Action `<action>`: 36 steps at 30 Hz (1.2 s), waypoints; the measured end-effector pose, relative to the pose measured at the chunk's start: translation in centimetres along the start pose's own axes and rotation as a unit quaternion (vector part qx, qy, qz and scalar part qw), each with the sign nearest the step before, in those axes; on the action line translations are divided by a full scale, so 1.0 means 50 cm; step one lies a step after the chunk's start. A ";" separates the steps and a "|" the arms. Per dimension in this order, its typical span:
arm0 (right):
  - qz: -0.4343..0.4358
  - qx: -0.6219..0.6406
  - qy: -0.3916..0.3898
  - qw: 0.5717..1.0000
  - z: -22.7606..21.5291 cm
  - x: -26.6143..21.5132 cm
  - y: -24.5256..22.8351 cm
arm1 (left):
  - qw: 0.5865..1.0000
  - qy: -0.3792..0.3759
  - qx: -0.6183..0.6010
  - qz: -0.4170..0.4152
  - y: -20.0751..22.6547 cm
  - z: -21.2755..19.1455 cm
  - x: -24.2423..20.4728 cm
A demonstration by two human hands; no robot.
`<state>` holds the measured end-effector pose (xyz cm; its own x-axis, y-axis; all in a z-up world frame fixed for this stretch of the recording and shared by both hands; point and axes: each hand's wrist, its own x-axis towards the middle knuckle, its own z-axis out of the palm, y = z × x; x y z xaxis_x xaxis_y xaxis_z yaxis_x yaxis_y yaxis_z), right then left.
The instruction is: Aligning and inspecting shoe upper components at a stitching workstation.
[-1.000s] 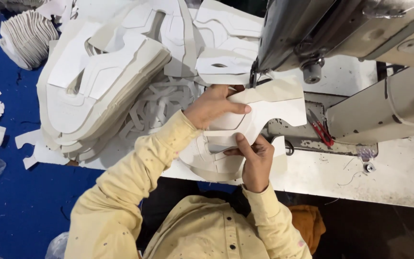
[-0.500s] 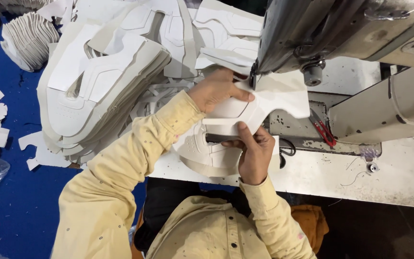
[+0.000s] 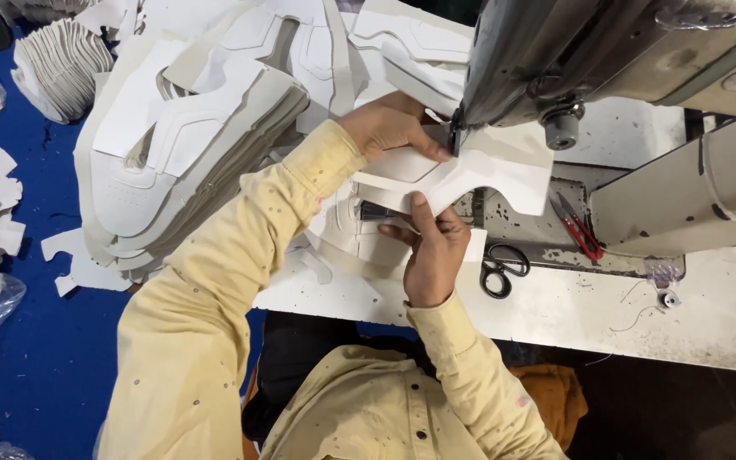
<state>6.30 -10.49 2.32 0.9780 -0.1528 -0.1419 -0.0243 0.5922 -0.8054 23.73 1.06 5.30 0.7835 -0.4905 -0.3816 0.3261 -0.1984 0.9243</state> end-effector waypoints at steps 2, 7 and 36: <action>-0.001 -0.001 0.004 1.000 -0.004 0.003 0.004 | 0.995 -0.034 0.056 0.077 -0.001 0.001 -0.003; -0.005 0.001 -0.007 1.000 -0.011 0.013 0.010 | 0.929 0.063 0.275 0.239 0.004 0.017 -0.085; 0.030 -0.097 -0.060 0.993 -0.064 0.060 -0.092 | 0.922 0.218 0.209 0.241 -0.030 0.106 -0.157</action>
<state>8.70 -16.21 3.78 0.9910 -0.0196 -0.1326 -0.1112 0.4318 -0.8951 14.30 0.70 6.92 0.9521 -0.2369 0.1934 -0.2771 -0.4004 0.8734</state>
